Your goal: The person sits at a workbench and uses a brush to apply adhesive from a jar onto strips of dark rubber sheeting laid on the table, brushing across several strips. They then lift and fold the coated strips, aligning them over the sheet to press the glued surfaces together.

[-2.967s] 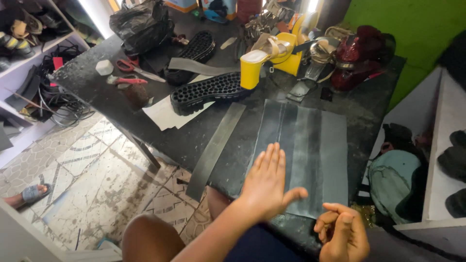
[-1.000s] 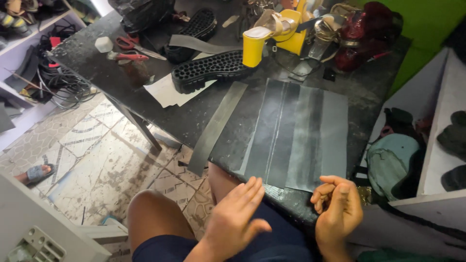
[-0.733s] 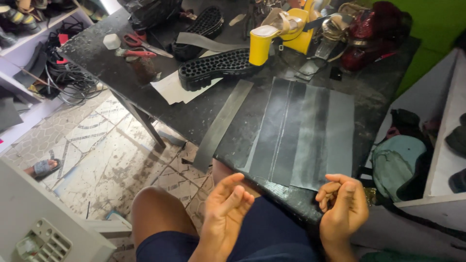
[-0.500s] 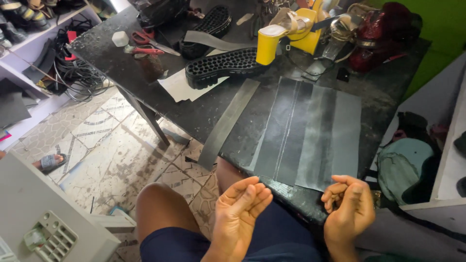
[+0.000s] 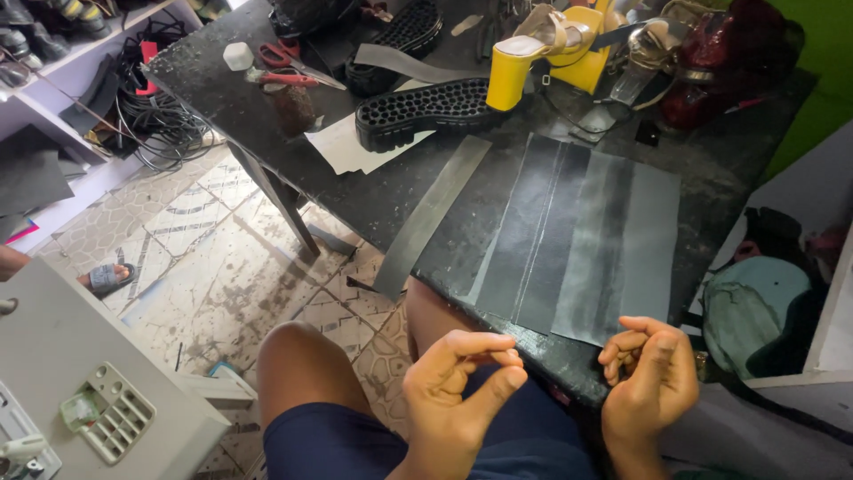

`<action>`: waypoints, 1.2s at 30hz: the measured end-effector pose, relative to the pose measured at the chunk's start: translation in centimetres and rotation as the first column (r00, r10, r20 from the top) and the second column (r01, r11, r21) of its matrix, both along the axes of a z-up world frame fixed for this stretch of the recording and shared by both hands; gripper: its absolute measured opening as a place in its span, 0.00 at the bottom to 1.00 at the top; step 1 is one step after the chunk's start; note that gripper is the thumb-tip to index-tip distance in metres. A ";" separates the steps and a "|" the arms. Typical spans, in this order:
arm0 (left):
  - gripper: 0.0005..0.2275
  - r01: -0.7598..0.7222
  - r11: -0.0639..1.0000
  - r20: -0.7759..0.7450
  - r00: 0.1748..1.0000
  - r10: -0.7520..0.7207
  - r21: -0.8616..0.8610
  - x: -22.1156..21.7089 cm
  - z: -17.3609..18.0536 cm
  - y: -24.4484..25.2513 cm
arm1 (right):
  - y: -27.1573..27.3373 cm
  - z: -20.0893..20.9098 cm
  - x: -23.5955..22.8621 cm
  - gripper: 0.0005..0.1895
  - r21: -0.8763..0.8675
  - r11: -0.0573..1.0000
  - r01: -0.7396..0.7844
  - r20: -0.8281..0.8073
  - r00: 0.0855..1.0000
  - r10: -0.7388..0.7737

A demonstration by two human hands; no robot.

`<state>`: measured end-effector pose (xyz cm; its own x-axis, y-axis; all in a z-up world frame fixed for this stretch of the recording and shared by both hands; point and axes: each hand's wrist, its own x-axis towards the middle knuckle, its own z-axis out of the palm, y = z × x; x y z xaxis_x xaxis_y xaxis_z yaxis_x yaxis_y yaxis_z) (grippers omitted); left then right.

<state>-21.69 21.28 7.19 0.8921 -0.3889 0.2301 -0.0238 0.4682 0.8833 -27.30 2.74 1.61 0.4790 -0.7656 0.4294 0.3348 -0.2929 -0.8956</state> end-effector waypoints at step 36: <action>0.03 -0.289 0.946 -0.001 0.956 0.292 0.147 2.4 -6.9 1.9 | 0.2 0.5 0.0 0.22 -0.041 0.998 0.037 -0.019 0.999 -0.038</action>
<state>-19.33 23.17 0.29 0.9756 -0.1395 0.1693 -0.1188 0.3124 0.9425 -27.31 2.90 2.06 0.4591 -0.7651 0.4514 0.3048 -0.3416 -0.8890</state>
